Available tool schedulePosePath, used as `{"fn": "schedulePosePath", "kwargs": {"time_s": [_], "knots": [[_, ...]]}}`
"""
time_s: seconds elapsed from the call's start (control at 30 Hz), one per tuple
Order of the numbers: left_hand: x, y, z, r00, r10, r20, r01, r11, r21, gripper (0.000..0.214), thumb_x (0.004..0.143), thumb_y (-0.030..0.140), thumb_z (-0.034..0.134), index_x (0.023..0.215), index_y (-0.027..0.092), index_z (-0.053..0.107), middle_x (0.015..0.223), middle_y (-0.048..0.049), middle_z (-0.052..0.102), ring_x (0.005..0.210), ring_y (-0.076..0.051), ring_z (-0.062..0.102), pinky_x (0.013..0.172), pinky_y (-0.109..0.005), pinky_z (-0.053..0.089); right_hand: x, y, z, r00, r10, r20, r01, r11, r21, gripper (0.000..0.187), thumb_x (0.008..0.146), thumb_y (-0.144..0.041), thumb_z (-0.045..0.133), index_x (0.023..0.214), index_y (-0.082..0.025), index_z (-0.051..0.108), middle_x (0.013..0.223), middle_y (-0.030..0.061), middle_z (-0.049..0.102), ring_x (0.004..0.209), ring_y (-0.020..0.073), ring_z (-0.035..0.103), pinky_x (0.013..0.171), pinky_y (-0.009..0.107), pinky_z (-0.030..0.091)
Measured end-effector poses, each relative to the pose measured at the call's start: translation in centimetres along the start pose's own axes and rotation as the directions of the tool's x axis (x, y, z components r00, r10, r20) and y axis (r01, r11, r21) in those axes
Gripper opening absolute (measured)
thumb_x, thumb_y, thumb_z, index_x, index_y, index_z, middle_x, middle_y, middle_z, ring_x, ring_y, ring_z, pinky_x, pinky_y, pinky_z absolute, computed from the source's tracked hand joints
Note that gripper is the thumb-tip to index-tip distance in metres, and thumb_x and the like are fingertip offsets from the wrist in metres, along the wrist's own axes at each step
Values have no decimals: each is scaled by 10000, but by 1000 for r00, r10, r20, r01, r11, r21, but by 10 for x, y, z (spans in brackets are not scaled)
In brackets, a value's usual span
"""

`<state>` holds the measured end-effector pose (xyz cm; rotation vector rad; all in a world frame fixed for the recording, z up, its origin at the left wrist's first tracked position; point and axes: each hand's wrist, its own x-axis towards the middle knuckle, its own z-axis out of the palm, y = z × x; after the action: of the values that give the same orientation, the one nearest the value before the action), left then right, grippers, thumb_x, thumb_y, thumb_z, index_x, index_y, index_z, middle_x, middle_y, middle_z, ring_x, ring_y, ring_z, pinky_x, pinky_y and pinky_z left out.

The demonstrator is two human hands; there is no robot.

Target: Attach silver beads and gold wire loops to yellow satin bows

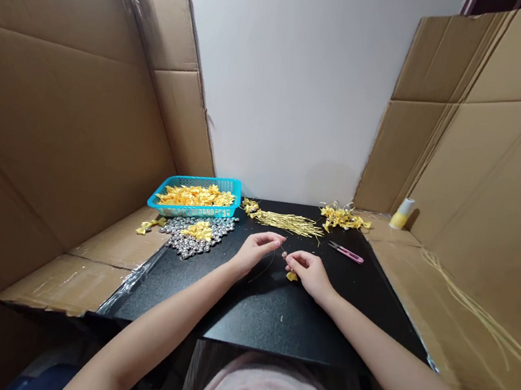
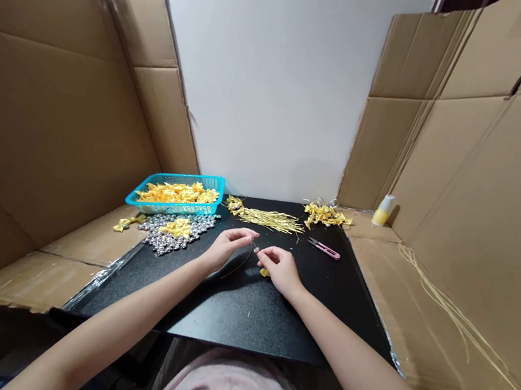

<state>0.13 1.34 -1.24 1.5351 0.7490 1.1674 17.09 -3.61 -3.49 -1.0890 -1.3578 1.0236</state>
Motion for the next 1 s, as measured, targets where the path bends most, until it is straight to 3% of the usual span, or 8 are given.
{"fn": "schedulePosePath", "kwargs": {"time_s": [0.2,0.3,0.43,0.6,0.73,0.87,1.0], "knots": [[31,42,-16,990,119,-73,-117,993,34,301,672,451,768,768,170,720,946,-73,735,959,-218,626,871,-330,446,1,-8,-8,997,-45,-61,45,999,-1,304,681,-470,708,738,-171,718,754,66,738,708,202,662,692,336,506],[43,72,-16,982,181,-56,-177,982,63,290,665,443,777,740,171,708,928,-54,729,951,-198,620,872,-306,441,3,-12,-15,988,-71,-139,69,997,-17,296,714,-463,675,783,-180,726,855,77,750,749,206,652,689,332,496],[51,97,-10,979,203,1,-202,973,112,287,650,421,795,726,158,709,855,-45,721,859,-172,620,831,-286,443,7,-12,-23,971,-99,-219,93,995,-36,310,725,-476,650,769,-176,718,797,73,735,693,197,628,644,322,479],[49,94,-5,981,187,46,-192,970,147,282,684,423,768,740,154,704,787,-33,705,759,-147,602,769,-275,441,8,-12,-24,957,-162,-241,152,987,-58,304,703,-469,681,773,-175,716,762,70,721,664,194,610,639,327,474],[44,86,1,979,168,113,-183,972,144,256,715,400,750,734,152,694,815,-40,697,801,-154,605,764,-270,440,9,-25,-29,950,-230,-212,219,973,-74,288,699,-460,706,808,-194,725,904,78,731,757,206,623,687,336,482],[37,83,14,965,149,216,-178,976,125,227,727,359,753,725,143,684,898,-59,684,831,-161,612,755,-272,452,15,-47,-34,957,-266,-115,263,964,-44,301,732,-475,698,878,-214,738,968,72,746,888,230,659,769,355,504],[29,83,25,952,150,265,-180,979,93,224,721,342,763,710,137,675,968,-68,658,810,-152,605,732,-271,456,17,-64,-29,955,-297,-10,297,955,9,322,710,-501,723,851,-213,750,916,59,759,876,231,682,783,354,518]]}}
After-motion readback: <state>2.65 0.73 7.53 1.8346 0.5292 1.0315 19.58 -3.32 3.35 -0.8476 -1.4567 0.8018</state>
